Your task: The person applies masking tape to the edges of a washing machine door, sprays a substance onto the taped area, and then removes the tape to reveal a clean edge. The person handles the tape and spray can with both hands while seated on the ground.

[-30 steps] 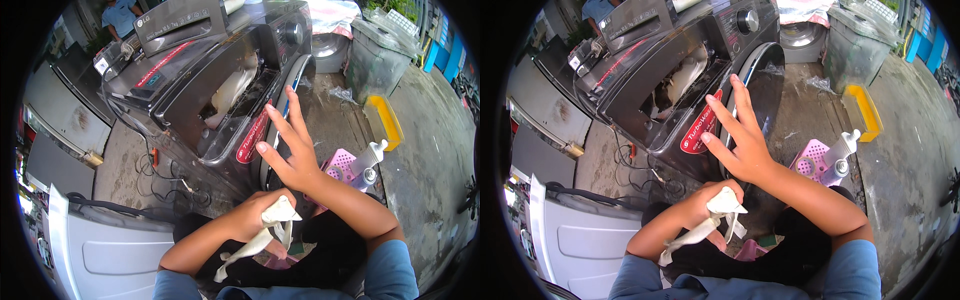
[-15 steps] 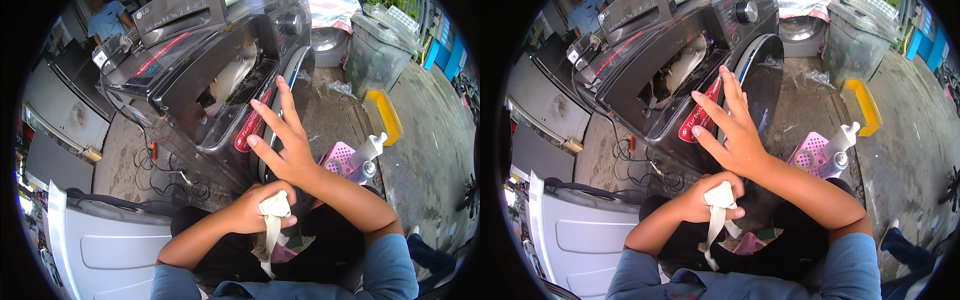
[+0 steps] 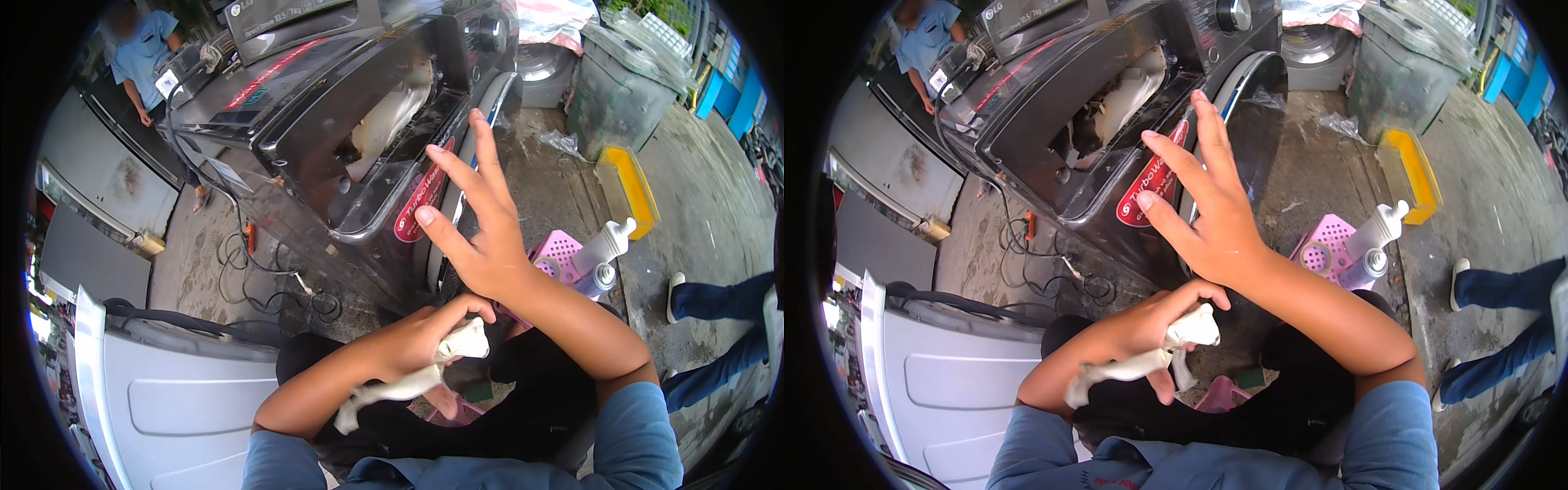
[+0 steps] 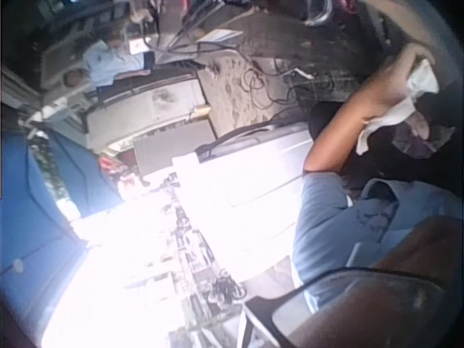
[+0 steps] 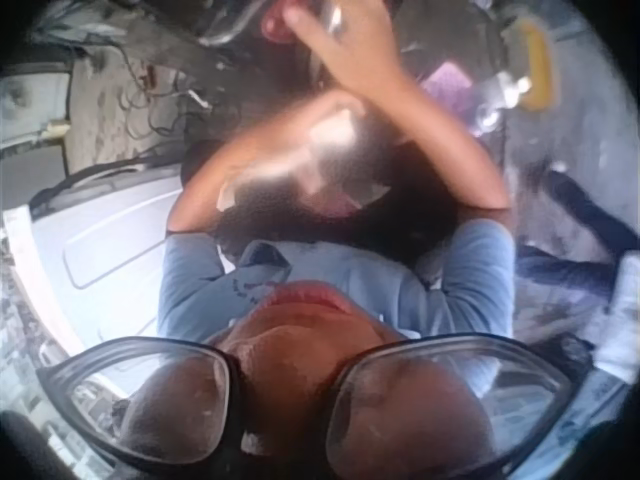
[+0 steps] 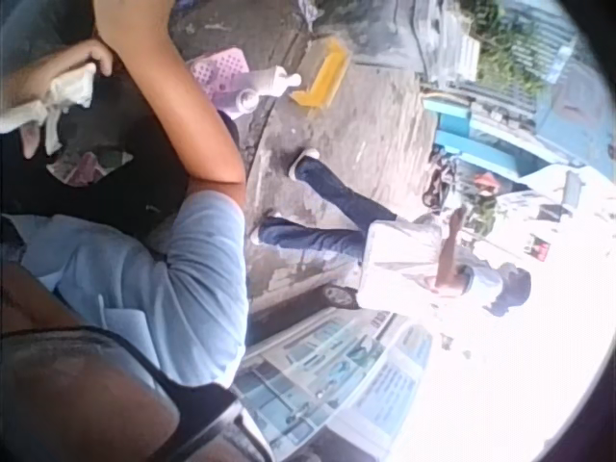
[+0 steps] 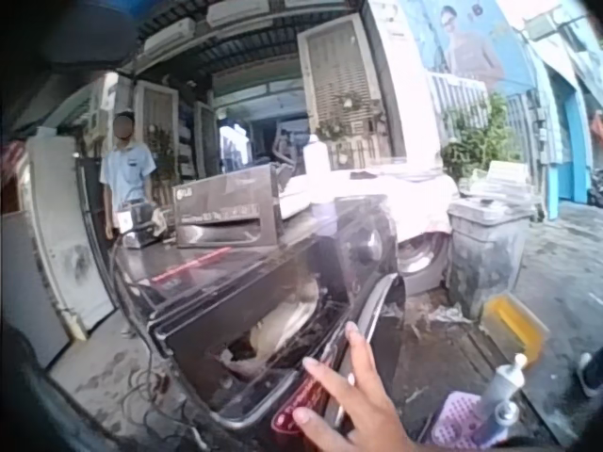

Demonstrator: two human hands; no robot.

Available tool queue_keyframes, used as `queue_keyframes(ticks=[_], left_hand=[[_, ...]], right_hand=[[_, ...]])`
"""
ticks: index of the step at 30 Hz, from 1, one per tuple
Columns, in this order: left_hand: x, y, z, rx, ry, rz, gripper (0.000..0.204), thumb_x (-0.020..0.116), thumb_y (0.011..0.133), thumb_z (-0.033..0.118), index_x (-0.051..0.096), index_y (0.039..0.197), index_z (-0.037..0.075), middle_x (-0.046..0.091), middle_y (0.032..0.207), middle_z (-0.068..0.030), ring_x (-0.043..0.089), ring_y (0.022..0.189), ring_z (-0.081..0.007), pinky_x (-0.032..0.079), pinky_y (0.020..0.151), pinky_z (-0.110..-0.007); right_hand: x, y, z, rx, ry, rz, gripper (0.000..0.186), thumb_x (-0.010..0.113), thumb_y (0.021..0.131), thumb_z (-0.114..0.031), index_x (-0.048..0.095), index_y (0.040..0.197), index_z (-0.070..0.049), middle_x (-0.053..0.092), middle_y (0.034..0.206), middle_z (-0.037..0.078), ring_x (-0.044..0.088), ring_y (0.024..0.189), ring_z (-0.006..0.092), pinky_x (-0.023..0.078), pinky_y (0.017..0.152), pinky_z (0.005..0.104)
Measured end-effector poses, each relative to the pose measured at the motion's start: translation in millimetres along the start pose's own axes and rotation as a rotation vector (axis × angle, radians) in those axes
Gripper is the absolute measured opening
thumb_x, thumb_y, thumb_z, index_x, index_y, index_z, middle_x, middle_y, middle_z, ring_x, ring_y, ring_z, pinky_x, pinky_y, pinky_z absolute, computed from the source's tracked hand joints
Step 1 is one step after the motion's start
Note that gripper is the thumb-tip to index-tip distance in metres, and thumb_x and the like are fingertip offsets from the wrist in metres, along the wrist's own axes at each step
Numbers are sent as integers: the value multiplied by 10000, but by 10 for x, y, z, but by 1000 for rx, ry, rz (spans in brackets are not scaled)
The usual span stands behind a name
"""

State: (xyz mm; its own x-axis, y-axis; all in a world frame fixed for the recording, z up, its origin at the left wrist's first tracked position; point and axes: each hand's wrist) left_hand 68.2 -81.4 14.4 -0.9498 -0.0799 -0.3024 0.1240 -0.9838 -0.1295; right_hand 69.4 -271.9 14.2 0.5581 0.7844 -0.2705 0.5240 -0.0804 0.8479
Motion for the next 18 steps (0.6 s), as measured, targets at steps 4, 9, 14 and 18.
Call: queue_keyframes(ticks=[4,9,14,18], left_hand=[[21,16,-23,-109,1,99,813,969,729,400,503,1308,71,682,977,-104,652,881,-217,513,823,-375],[41,42,-374,46,-36,388,765,922,755,308,533,1356,37,652,1173,-115,632,1102,-210,497,962,-372],[-105,-72,-195,120,-370,306,832,918,712,156,523,1430,14,609,1354,-116,590,1268,-202,469,1086,-366],[-189,-251,-275,45,-275,81,812,913,741,52,512,1446,11,636,1319,-102,601,1271,-198,492,1068,-371]], right_hand=[[-182,183,-149,-315,-161,19,462,759,908,-256,661,1321,-73,540,1480,238,540,1339,428,409,1108,551],[-336,50,-879,-268,233,-760,331,791,910,-298,733,1132,-59,707,1088,81,701,1013,265,560,885,419],[-508,40,-693,-221,320,-812,276,792,871,-246,729,1052,-47,675,1179,134,679,1075,336,552,927,460],[-679,184,-706,-248,164,-805,265,797,839,-190,726,1061,-63,643,1282,173,635,1209,378,516,1022,509]])
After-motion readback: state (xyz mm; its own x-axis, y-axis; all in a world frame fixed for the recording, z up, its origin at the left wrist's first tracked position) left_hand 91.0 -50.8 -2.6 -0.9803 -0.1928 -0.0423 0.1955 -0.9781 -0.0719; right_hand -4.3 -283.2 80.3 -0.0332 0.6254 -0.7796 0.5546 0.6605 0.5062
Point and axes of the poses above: each hand's wrist, its own y-axis towards the middle knuckle, its own x-axis out of the palm, z = x × y
